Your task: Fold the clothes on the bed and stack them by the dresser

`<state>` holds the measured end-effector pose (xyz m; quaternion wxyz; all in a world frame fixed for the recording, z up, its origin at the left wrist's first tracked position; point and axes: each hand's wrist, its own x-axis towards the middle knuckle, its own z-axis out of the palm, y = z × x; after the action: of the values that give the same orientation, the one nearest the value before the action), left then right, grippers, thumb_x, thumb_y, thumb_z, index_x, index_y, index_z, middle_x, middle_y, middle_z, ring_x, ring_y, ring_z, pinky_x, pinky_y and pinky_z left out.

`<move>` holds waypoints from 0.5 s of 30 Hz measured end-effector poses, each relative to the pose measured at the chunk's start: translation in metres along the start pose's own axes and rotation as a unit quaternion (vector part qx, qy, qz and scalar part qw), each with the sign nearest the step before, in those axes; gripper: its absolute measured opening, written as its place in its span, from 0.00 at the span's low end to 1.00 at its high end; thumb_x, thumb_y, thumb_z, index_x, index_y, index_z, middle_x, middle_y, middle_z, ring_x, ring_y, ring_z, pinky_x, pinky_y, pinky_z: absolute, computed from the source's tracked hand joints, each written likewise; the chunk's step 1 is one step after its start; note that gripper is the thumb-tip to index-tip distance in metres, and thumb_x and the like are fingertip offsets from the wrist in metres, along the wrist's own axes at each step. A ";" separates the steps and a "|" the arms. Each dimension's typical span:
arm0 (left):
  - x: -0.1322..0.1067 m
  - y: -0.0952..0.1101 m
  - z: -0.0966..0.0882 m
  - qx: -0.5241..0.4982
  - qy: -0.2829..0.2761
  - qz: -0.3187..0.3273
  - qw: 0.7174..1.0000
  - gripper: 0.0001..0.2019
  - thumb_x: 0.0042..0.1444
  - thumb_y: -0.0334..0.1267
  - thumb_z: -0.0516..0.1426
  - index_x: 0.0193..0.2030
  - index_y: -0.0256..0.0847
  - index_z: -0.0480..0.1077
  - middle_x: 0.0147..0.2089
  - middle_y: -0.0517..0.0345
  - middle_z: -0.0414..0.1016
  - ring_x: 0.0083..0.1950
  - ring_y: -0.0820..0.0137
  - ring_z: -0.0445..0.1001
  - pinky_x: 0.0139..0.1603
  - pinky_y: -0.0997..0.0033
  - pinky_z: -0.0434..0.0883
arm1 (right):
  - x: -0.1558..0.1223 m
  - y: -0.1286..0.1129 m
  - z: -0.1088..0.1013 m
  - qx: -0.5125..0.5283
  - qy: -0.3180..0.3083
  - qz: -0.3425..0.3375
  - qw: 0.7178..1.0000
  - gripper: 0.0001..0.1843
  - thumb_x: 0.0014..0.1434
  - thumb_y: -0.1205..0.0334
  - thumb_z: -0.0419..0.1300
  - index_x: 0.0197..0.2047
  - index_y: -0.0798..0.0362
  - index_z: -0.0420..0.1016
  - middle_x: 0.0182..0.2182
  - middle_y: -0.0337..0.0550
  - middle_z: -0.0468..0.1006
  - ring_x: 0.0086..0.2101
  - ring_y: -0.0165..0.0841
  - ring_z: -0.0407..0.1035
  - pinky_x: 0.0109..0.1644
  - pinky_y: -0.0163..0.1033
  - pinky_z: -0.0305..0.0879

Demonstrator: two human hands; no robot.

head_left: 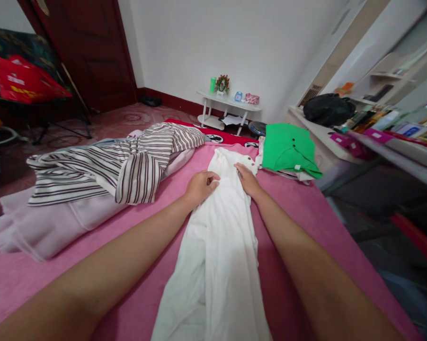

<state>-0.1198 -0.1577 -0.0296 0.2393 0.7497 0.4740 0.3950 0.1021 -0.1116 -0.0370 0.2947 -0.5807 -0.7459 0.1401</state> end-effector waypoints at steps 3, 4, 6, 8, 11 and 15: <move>-0.003 0.003 -0.003 0.014 0.005 0.024 1.000 0.11 0.51 0.37 0.58 0.41 0.39 0.76 0.32 0.58 0.70 0.30 0.72 0.66 0.33 0.73 0.64 | -0.037 -0.017 -0.008 0.007 -0.028 -0.022 0.999 0.27 0.59 0.66 0.50 0.63 0.55 0.60 0.64 0.48 0.58 0.63 0.36 0.51 0.66 0.50 0.46; -0.005 0.004 -0.004 0.018 0.003 0.028 0.999 0.11 0.51 0.36 0.58 0.41 0.39 0.75 0.33 0.58 0.70 0.31 0.72 0.67 0.34 0.72 0.64 | -0.053 -0.024 -0.013 0.019 -0.023 -0.034 0.999 0.28 0.60 0.65 0.50 0.64 0.54 0.58 0.64 0.48 0.57 0.63 0.36 0.51 0.66 0.49 0.46; -0.006 0.005 -0.005 0.023 0.001 0.031 0.999 0.11 0.51 0.36 0.58 0.42 0.39 0.75 0.33 0.58 0.70 0.31 0.72 0.67 0.35 0.72 0.64 | -0.090 -0.043 -0.024 0.036 -0.007 -0.064 0.997 0.28 0.60 0.66 0.49 0.64 0.51 0.57 0.65 0.46 0.55 0.63 0.34 0.49 0.66 0.47 0.47; -0.007 0.005 -0.005 0.023 0.002 0.030 0.999 0.11 0.51 0.36 0.58 0.42 0.39 0.75 0.33 0.58 0.70 0.31 0.72 0.66 0.35 0.72 0.64 | -0.128 -0.066 -0.039 0.030 -0.006 -0.106 0.994 0.27 0.60 0.67 0.49 0.62 0.49 0.61 0.66 0.45 0.53 0.64 0.35 0.48 0.66 0.48 0.48; -0.007 0.003 -0.003 0.022 0.009 0.029 0.999 0.11 0.51 0.36 0.58 0.42 0.40 0.75 0.34 0.58 0.70 0.30 0.72 0.66 0.34 0.72 0.64 | -0.180 -0.104 -0.062 -0.025 -0.103 -0.217 0.970 0.22 0.59 0.65 0.53 0.57 0.43 0.68 0.65 0.40 0.55 0.64 0.39 0.47 0.66 0.52 0.47; -0.007 0.002 -0.001 0.030 0.014 0.026 0.999 0.10 0.51 0.36 0.59 0.41 0.42 0.75 0.33 0.60 0.70 0.31 0.72 0.67 0.33 0.72 0.63 | -0.220 -0.143 -0.084 -0.049 -0.199 -0.368 0.907 0.20 0.60 0.60 0.56 0.56 0.46 0.67 0.62 0.44 0.62 0.62 0.39 0.54 0.63 0.50 0.54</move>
<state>-0.1212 -0.1644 -0.0303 0.1998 0.7626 0.4696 0.3975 0.0739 -0.3721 0.0475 0.1420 -0.2392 -0.9556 0.0972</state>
